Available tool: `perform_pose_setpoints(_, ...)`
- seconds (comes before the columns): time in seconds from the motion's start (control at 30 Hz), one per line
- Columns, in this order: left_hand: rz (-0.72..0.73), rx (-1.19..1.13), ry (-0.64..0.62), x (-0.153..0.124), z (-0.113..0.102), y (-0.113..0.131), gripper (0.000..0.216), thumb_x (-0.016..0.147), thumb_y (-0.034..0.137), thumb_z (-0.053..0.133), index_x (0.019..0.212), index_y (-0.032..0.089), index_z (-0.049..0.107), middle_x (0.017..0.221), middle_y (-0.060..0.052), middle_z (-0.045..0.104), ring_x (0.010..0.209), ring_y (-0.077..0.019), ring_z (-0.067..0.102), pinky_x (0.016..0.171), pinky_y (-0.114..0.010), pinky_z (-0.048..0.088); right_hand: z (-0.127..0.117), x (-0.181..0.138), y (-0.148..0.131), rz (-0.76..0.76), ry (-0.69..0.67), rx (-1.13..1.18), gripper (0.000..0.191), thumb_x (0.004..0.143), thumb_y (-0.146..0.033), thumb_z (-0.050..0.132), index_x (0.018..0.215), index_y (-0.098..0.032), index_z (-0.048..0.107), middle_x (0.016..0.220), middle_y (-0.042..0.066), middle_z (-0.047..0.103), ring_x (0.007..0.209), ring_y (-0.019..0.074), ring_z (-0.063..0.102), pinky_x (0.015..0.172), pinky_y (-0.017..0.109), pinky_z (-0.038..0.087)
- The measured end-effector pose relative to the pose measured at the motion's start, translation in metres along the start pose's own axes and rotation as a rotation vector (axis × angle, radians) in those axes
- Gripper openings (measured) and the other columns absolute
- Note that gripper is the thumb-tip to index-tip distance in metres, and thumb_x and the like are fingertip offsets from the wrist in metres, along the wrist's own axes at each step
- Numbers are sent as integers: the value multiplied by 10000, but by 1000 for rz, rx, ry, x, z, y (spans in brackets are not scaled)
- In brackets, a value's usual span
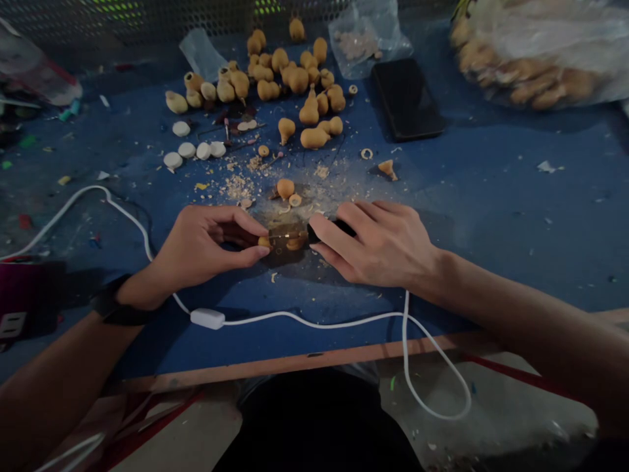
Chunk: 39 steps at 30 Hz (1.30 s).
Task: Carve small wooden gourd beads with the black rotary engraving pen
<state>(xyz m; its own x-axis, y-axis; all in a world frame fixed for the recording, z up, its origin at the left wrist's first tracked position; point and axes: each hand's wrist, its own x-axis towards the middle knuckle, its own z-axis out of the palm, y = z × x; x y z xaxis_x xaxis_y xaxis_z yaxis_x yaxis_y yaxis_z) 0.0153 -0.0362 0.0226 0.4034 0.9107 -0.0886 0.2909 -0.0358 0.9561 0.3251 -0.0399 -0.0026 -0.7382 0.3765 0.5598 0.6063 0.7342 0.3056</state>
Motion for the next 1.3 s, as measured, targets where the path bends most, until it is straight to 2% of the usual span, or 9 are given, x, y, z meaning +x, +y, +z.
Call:
perform_pose_setpoints(0.3, -4, 20, -2, 0, -1, -2, 173, 812, 295, 998, 912, 227, 874, 847, -49, 913, 806, -255, 909, 726, -286, 753, 1, -1, 0, 4, 3, 4, 229, 1158, -359, 689, 1271, -206, 817, 882, 20, 748, 743, 180, 640, 696, 328, 435)
perform_pose_setpoints(0.47, 1, 30, -7, 0, -1, -5, 161, 826, 301, 987, 915, 237, 868, 857, -47, 914, 820, -269, 916, 739, -300, 760, 0, -2, 1, 26, -46, 36, 245, 1185, -383, 663, 1290, -226, 819, 894, 19, 763, 736, 178, 645, 695, 329, 424)
perform_pose_setpoints(0.87, 3, 15, -4, 0, 0, -5, 171, 819, 291, 994, 919, 241, 865, 862, -45, 916, 832, -268, 921, 750, -302, 765, 3, -2, -1, 13, 17, 14, 244, 1175, -391, 681, 1259, -208, 818, 892, 22, 738, 767, 189, 628, 714, 343, 415)
perform_pose_setpoints(1.1, 17, 8, 7, 0, 1, -4, 148, 814, 265, 978, 906, 219, 872, 833, -50, 911, 777, -237, 906, 708, -270, 746, 4, -4, -2, 49, -37, 14, 240, 1166, -408, 680, 1260, -245, 829, 878, 25, 753, 769, 194, 653, 696, 340, 410)
perform_pose_setpoints(1.3, 4, 6, 21, 1, 1, -1, 162, 796, 280, 993, 885, 212, 876, 817, -49, 903, 741, -216, 881, 696, -259, 731, 3, -5, -1, 80, 3, 25, 224, 1157, -381, 694, 1277, -243, 822, 921, 29, 780, 766, 188, 676, 697, 333, 449)
